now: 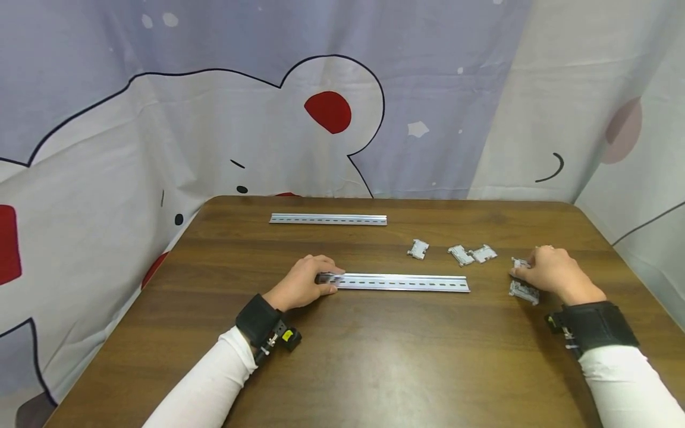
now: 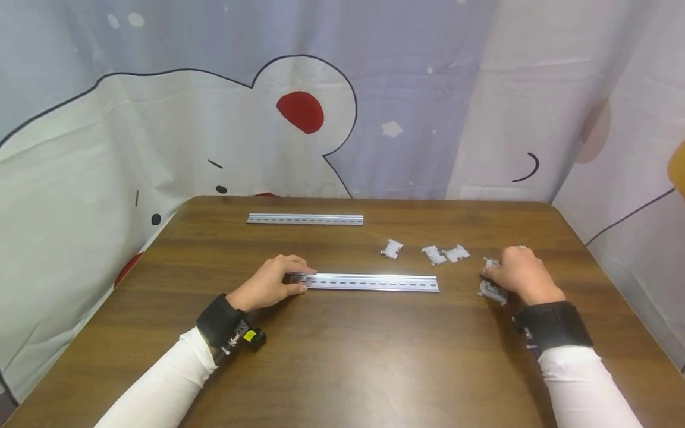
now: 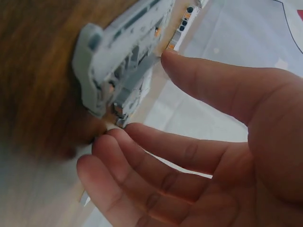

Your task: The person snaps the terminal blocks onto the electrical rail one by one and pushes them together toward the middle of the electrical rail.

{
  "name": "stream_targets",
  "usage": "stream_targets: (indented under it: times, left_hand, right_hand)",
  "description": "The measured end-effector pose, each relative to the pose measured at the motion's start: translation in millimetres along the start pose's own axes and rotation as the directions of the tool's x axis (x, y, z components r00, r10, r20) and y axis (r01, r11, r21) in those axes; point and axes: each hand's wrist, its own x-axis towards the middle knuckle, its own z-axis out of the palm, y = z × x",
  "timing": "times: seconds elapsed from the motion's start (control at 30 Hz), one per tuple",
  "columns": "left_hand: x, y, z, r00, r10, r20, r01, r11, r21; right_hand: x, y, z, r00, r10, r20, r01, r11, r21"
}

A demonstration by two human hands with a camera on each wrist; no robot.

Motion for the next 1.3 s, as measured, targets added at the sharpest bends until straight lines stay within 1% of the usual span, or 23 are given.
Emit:
stream_targets:
  times: [0.17, 0.37, 0.47, 0.53, 0.7, 0.8, 0.97, 1.2, 1.3]
  left_hand:
    - [0.8, 1.2, -0.2, 1.000, -0.003, -0.001, 0.003, 1.000, -0.013]
    - [1.0, -1.3, -0.9, 1.000, 0.017, -0.005, -0.017, 1.000, -0.003]
    - [1.7, -2.1, -1.8, 0.999, 0.031, -0.013, -0.031, 1.000, 0.002]
    - [2.2, -1.6, -2.7, 0.999, 0.035, -0.018, -0.035, 0.999, -0.007]
    - [1.3, -2.0, -1.5, 1.000, 0.023, -0.015, -0.023, 1.000, -0.019]
    - [-0.5, -3.3, 0.5, 1.000, 0.011, -0.005, -0.011, 1.000, -0.024]
    - [-2.0, -4.6, 2.7, 1.000, 0.005, -0.020, -0.005, 1.000, -0.026]
    - [0.1, -1.6, 2.0, 1.000, -0.002, -0.012, 0.001, 1.000, -0.024]
    - [-0.1, -1.8, 0.6, 1.000, 0.011, -0.013, -0.011, 1.000, -0.021]
  right_hand:
    - [-0.5, -2.3, 3.2, 0.998, -0.017, -0.052, 0.017, 1.000, -0.004]
    - [2.3, -5.5, 7.5, 0.997, -0.023, -0.077, 0.022, 1.000, -0.012]
    - [3.6, -7.9, 9.0, 0.994, -0.047, -0.102, 0.046, 0.999, -0.013]
    - [4.0, -9.8, 9.7, 0.989, -0.079, -0.124, 0.078, 0.997, -0.013]
    - [3.9, -13.4, 12.1, 0.985, -0.116, -0.132, 0.119, 0.993, 0.019]
    - [4.9, -15.0, 14.9, 0.987, -0.110, -0.121, 0.115, 0.993, 0.037]
    - [5.7, -19.0, 18.1, 0.989, -0.100, -0.107, 0.107, 0.992, 0.061]
    - [5.3, -22.3, 16.3, 0.981, -0.111, -0.156, 0.128, 0.987, 0.100]
    - [5.0, -24.1, 14.9, 0.979, -0.113, -0.167, 0.133, 0.985, 0.114]
